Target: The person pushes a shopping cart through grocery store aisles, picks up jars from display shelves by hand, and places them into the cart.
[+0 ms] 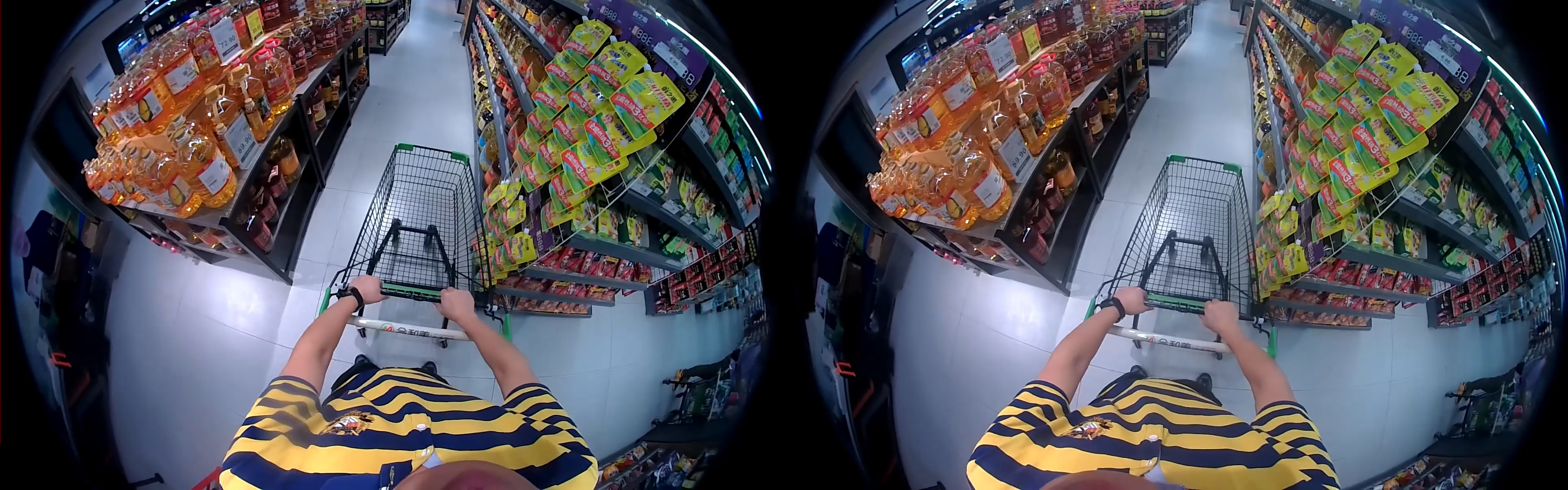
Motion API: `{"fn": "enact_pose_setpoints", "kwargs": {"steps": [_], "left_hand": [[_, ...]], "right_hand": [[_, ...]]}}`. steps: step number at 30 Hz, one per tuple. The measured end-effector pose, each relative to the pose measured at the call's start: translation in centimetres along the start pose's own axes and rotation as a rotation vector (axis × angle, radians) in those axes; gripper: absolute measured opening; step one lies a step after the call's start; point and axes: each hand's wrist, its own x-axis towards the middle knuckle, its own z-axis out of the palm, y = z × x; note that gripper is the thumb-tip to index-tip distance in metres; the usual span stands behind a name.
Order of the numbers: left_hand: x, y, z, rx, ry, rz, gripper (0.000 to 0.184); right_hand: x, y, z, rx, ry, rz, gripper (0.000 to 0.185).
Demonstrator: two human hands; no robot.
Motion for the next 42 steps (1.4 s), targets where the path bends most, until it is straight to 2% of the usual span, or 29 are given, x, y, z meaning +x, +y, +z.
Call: {"fn": "enact_pose_setpoints", "kwargs": {"steps": [1,4,5,6,9,11,13,20,26,31,32,34,42], "left_hand": [[0.5,-0.7,0.1,-0.005,-0.003,0.015,0.05],[0.9,-1.9,-1.0,-0.004,-0.066,0.064,0.053],[1.1,-2.5,-1.4,-0.013,-0.092,0.082,0.064],[1.3,-3.0,-1.5,-0.005,-0.091,0.089,0.064],[2.2,-4.9,-1.3,-0.075,-0.134,0.152,0.08],[2.9,-6.0,-1.3,-0.082,-0.174,0.162,0.08],[3.2,-6.7,-1.4,-0.103,-0.216,0.183,0.083],[2.3,-7.3,-2.7,-0.093,-0.319,0.147,0.085],[4.3,-8.5,-0.6,-0.171,-0.354,0.195,0.085],[4.1,-8.2,-0.8,-0.294,-0.383,0.181,0.073],[4.5,-8.1,-0.7,-0.198,-0.451,0.178,0.08],[3.8,-7.6,-1.9,-0.215,-0.498,0.153,0.08],[3.1,-7.6,-1.4,-0.245,-0.41,0.184,0.078]], "right_hand": [[0.2,-0.6,-0.1,-0.003,0.0,0.052,0.038],[0.7,-1.7,0.8,-0.013,0.026,0.128,0.038],[0.7,-1.9,1.1,-0.012,0.031,0.136,0.038],[0.8,-2.4,0.9,-0.007,0.035,0.129,0.038],[1.2,-3.8,0.5,-0.001,0.026,0.14,0.038],[1.2,-4.8,0.7,0.001,-0.001,0.155,0.038],[1.4,-5.3,1.3,-0.003,0.071,0.172,0.038],[1.4,-6.7,1.6,0.018,0.096,0.175,0.037],[0.9,-6.6,1.7,0.029,0.111,0.141,0.036],[1.0,-6.8,1.0,0.047,0.065,0.199,0.035],[0.8,-6.8,0.9,0.052,0.049,0.202,0.035],[1.0,-6.8,0.7,0.042,0.041,0.198,0.035],[0.8,-6.8,0.4,0.041,0.062,0.189,0.034]]}}
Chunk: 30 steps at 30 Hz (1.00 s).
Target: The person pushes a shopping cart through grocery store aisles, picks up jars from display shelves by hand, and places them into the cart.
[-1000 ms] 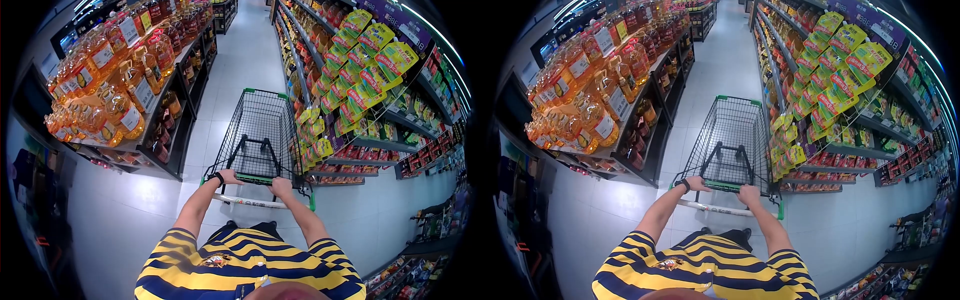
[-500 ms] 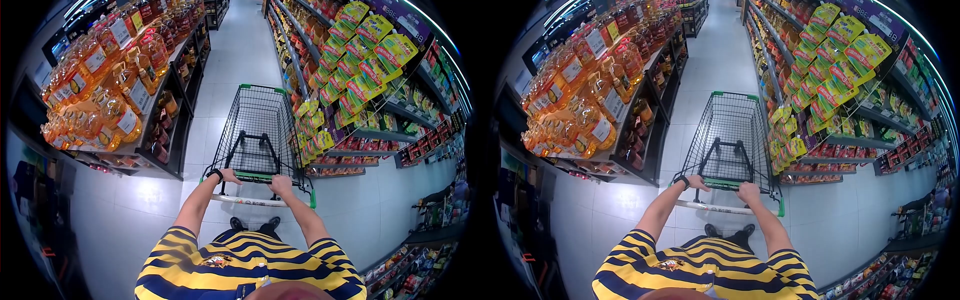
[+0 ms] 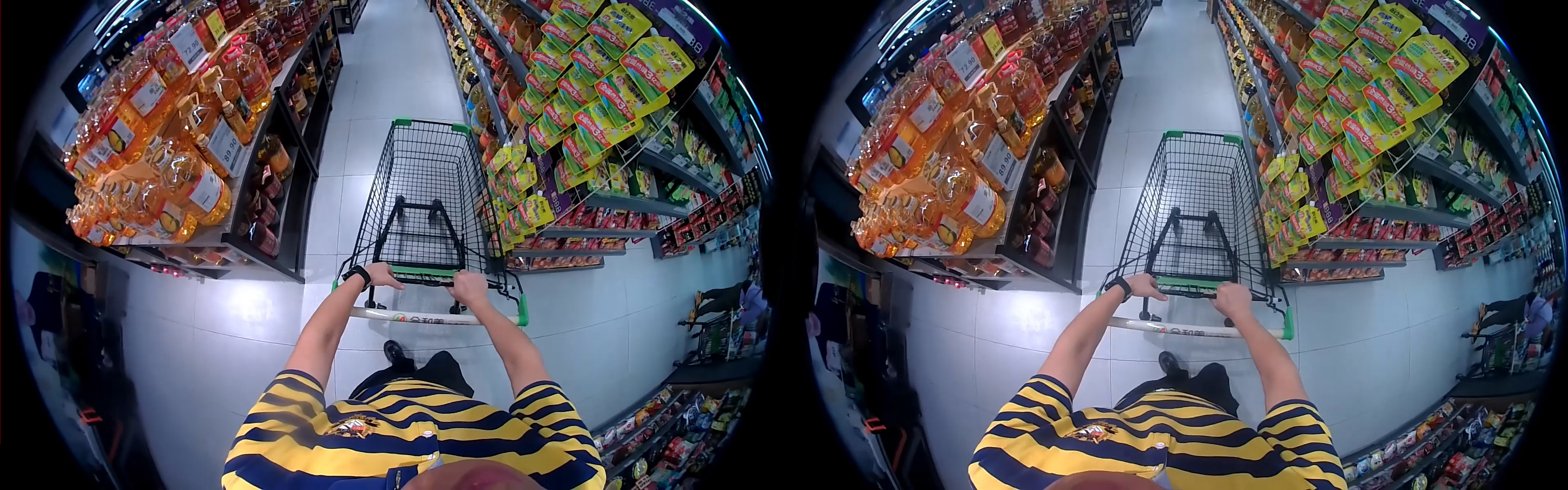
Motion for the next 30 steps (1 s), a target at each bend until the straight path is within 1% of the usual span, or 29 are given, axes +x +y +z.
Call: {"fn": "enact_pose_setpoints", "kwargs": {"steps": [2,4,7,10,11,16,19,25,28,30], "left_hand": [[0.2,-0.5,0.7,0.0,0.126,0.047,0.074],[-0.5,0.0,0.5,-0.012,0.103,0.022,0.073],[-1.5,0.6,1.0,0.046,0.234,0.01,0.071],[-1.8,0.7,1.1,0.05,0.231,0.021,0.069],[-1.9,1.0,0.8,0.031,0.178,-0.02,0.068],[-2.1,1.3,0.5,0.017,0.12,-0.018,0.067],[-2.2,0.8,0.7,0.033,0.183,-0.009,0.068],[-2.7,1.0,0.9,0.047,0.231,-0.023,0.067],[-2.9,1.0,1.1,0.057,0.264,-0.034,0.066],[-2.8,1.0,1.3,0.073,0.319,-0.01,0.07]], "right_hand": [[0.1,0.0,0.4,-0.046,-0.078,0.035,0.035],[0.0,-0.2,0.3,-0.035,-0.064,0.025,0.035],[-0.3,-0.1,0.0,-0.027,-0.062,0.027,0.036],[-0.7,-0.5,-0.4,0.001,-0.071,0.054,0.034],[-0.7,-0.5,-0.2,0.001,-0.084,0.053,0.034],[-0.9,-0.8,-0.3,-0.022,-0.089,0.051,0.032],[-0.9,-1.1,-0.3,-0.01,-0.096,0.07,0.032],[-0.8,-0.9,-0.5,-0.013,-0.088,0.049,0.034],[-0.7,-1.1,-0.6,-0.015,-0.121,0.061,0.035],[-0.5,-0.6,-0.2,-0.019,-0.095,0.027,0.036]]}}
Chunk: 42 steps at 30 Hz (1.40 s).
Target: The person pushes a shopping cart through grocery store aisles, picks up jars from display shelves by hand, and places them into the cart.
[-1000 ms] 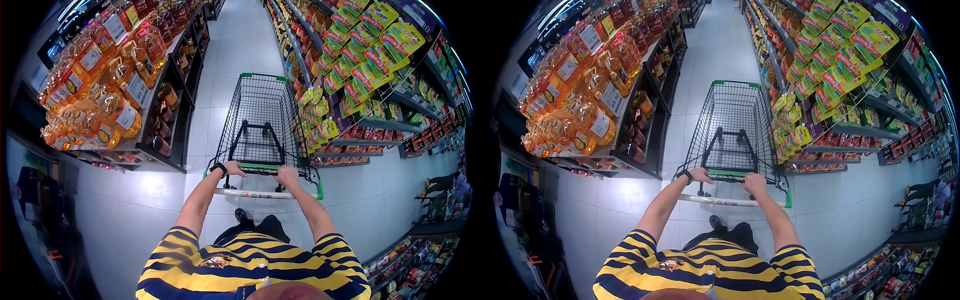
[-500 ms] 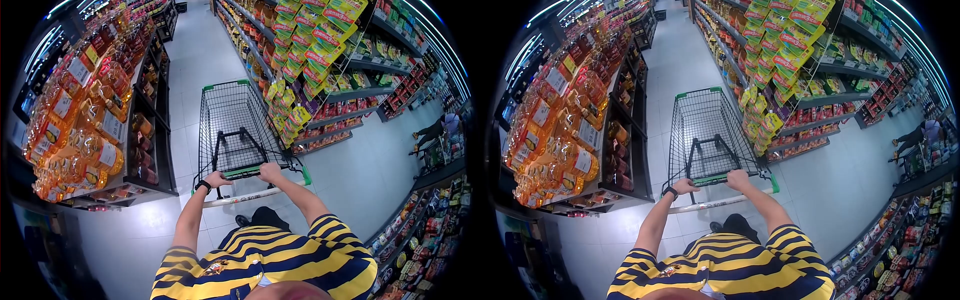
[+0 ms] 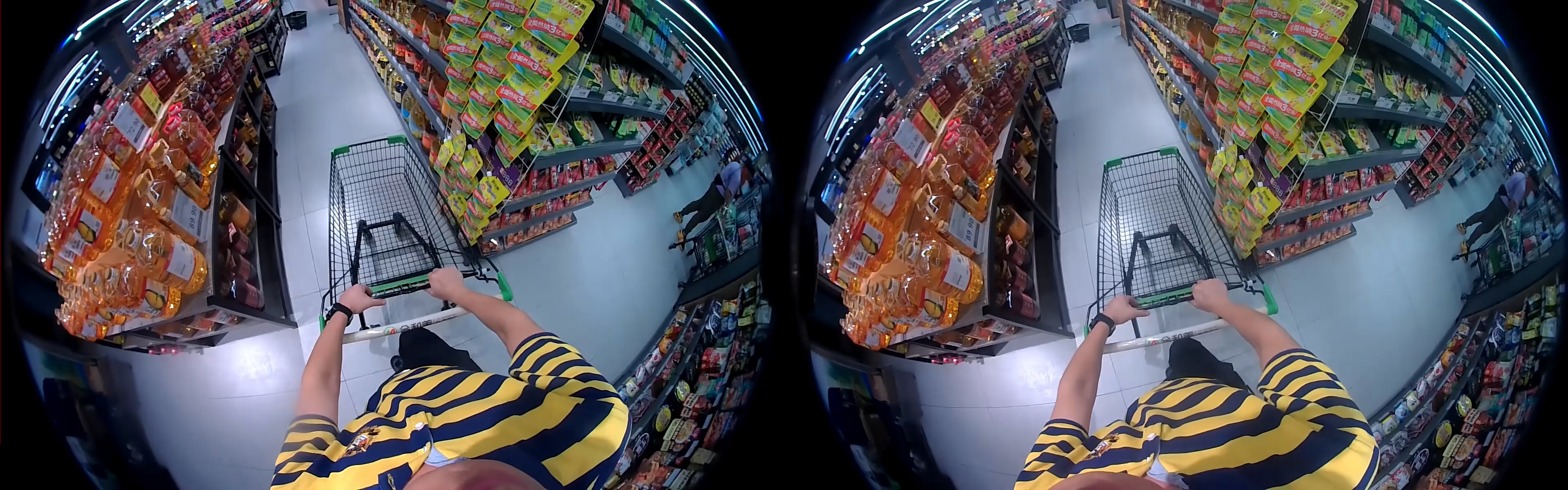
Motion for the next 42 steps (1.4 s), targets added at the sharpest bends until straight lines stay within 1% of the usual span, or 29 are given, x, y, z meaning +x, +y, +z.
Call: {"fn": "enact_pose_setpoints", "kwargs": {"steps": [5,7,11,15,26,30,35,40,42], "left_hand": [[0.1,0.4,-0.3,0.005,-0.009,0.002,0.067],[0.2,0.7,-0.7,-0.006,-0.057,-0.031,0.065],[0.2,0.9,-1.3,-0.014,-0.051,-0.024,0.065],[0.7,0.5,-1.4,-0.043,-0.047,-0.03,0.064],[2.9,0.7,-2.1,-0.04,-0.06,-0.035,0.066],[3.9,0.8,-2.2,-0.037,-0.069,-0.029,0.065],[4.2,1.8,-2.5,-0.026,-0.039,-0.032,0.063],[5.7,2.0,-2.7,-0.006,-0.016,0.015,0.065],[6.7,1.9,-3.1,-0.01,-0.004,0.028,0.065]], "right_hand": [[0.4,0.4,0.3,0.002,0.005,0.01,0.039],[0.5,0.5,0.3,0.008,0.042,-0.007,0.036],[1.0,0.6,0.6,-0.002,0.054,-0.017,0.034],[1.3,0.3,-0.6,-0.013,-0.009,-0.029,0.037],[3.3,1.5,-1.1,0.004,0.025,-0.002,0.037],[3.9,2.2,-1.5,0.01,-0.002,0.01,0.037],[4.8,3.1,-1.9,0.002,-0.07,0.016,0.036],[6.2,4.3,-1.9,0.009,-0.072,0.024,0.038],[7.0,5.0,-1.9,0.018,-0.036,-0.008,0.037]]}}
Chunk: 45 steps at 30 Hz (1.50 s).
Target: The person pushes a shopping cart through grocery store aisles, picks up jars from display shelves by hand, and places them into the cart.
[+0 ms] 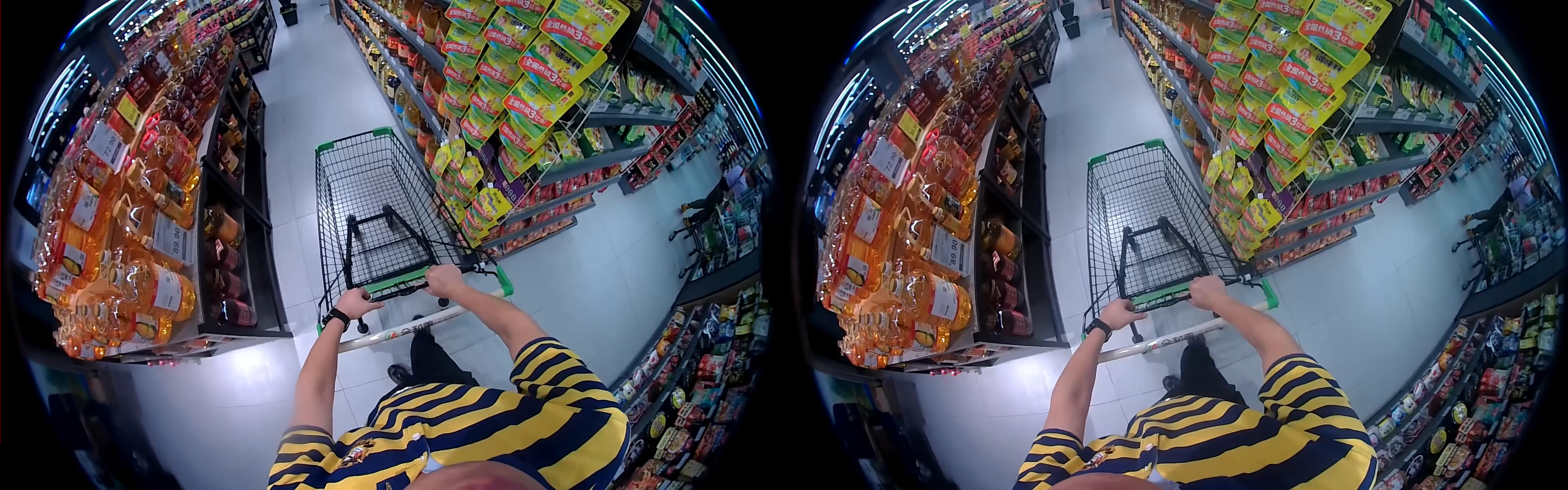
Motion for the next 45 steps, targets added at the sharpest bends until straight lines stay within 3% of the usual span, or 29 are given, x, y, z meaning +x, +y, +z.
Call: {"fn": "enact_pose_setpoints", "kwargs": {"steps": [12,18,26,31,45], "left_hand": [[8.5,-0.7,-5.1,-0.042,-0.017,-0.016,0.063],[13.7,-1.0,-9.0,-0.018,-0.002,-0.066,0.066],[19.0,0.6,-13.8,0.005,-0.009,-0.204,0.059],[22.2,-0.4,-14.6,0.009,0.024,-0.187,0.064],[29.2,-0.4,-19.3,0.115,0.046,-0.106,0.06]], "right_hand": [[9.8,4.0,-1.8,0.013,-0.008,-0.066,0.033],[16.5,6.5,-2.1,0.043,0.121,-0.121,0.036],[24.0,8.8,-4.6,-0.004,-0.005,-0.097,0.033],[27.6,10.8,-5.2,0.013,0.068,-0.155,0.042],[35.6,13.8,-7.1,0.066,0.125,-0.162,0.034]]}}
